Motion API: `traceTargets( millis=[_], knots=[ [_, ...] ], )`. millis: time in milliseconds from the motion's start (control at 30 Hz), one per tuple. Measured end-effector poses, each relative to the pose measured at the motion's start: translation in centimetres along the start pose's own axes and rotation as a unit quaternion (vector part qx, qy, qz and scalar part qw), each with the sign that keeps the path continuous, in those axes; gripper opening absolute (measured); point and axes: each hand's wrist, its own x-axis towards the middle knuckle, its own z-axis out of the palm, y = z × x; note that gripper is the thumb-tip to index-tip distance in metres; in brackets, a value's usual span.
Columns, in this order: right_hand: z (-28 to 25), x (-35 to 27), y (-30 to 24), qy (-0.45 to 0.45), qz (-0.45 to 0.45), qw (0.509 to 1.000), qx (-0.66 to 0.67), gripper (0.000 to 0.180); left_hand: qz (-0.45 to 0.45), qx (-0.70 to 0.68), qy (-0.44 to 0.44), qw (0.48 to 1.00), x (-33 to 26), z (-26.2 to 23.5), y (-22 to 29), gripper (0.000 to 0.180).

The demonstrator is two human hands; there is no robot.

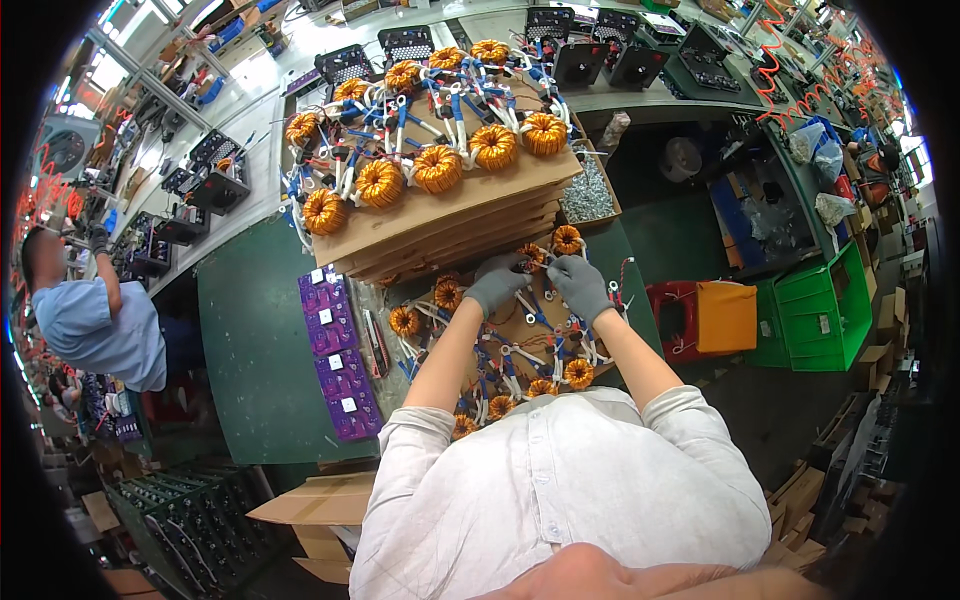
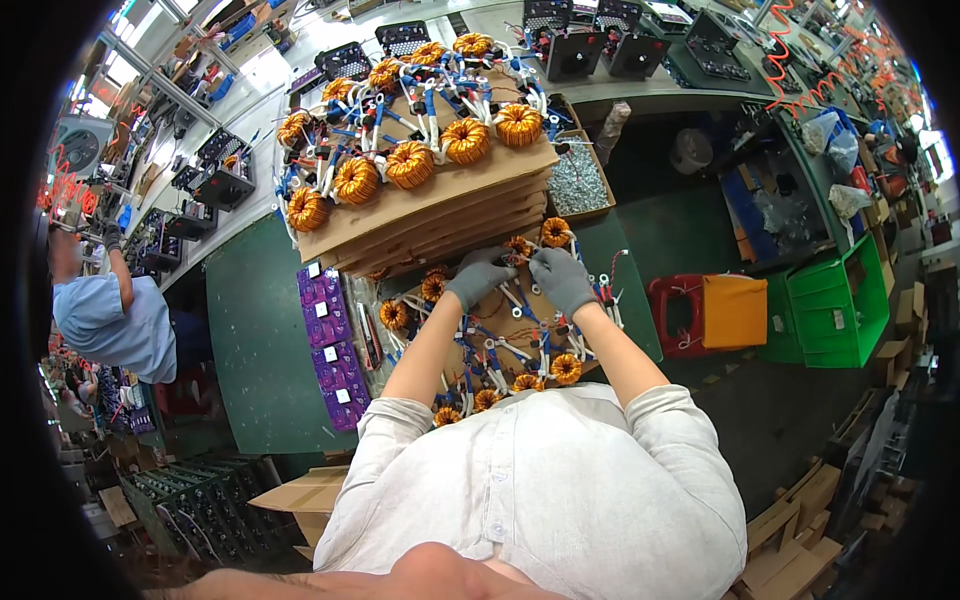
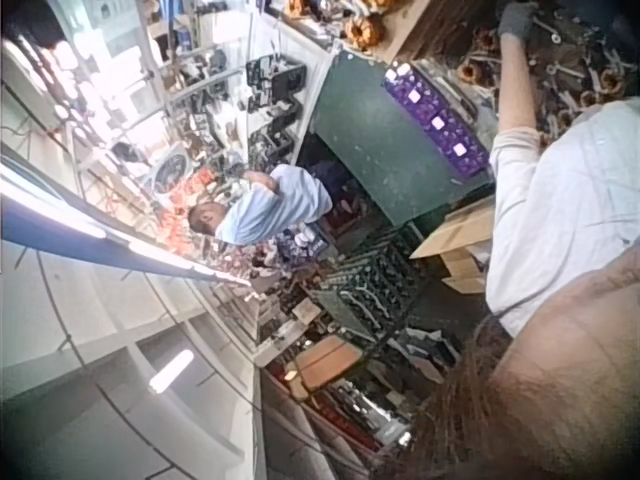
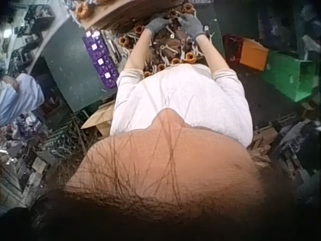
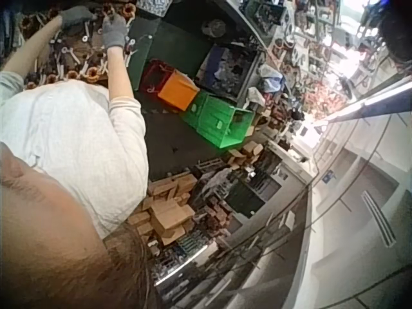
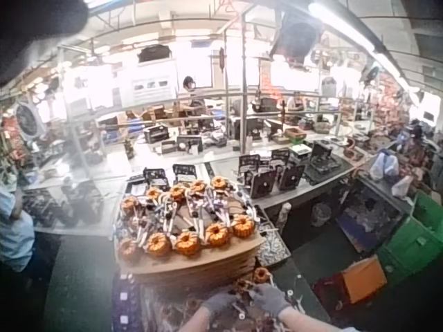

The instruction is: The person assembles electronic components by hand, using pliers to strip and twist wires on toroidal inductors. They place finished units into a cardboard box and retrieve new components from a nearby container.

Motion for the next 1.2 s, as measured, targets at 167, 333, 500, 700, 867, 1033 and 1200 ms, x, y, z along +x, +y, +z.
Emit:
traceTargets(
  millis=[167,333,500,700,867,1033,1200],
  knots=[
    [-0.6,0.7,-1.0,-0.031,0.008,0.999,-0.039,0.028,-0.004,-0.003,-0.007,1.000,0.2,0.0,0.0,0.055],
    [-1.9,0.8,-2.3,-0.046,0.008,0.997,-0.057,0.027,-0.013,0.006,0.004,1.000,0.2,0.1,0.2,0.054],
    [-1.0,1.3,-2.5,-0.060,-0.005,0.995,-0.082,0.028,0.012,-0.007,0.003,1.000,0.2,0.4,-0.2,0.051],
    [0.1,1.9,-2.4,-0.047,-0.042,0.997,-0.042,0.028,0.021,-0.045,0.007,0.999,-0.5,0.3,0.5,0.050],
    [-0.8,1.8,-1.8,-0.066,-0.022,0.996,0.047,0.028,0.015,-0.069,0.033,0.997,-0.6,0.5,-0.1,0.050],
    [-0.3,2.0,-1.1,-0.061,0.002,0.992,0.108,0.028,0.025,-0.067,0.029,0.997,-0.4,0.4,0.0,0.052],
    [-0.9,1.7,-1.4,-0.063,0.027,0.995,0.067,0.029,-0.001,-0.089,0.020,0.996,-0.9,0.2,0.7,0.052]
  ],
)
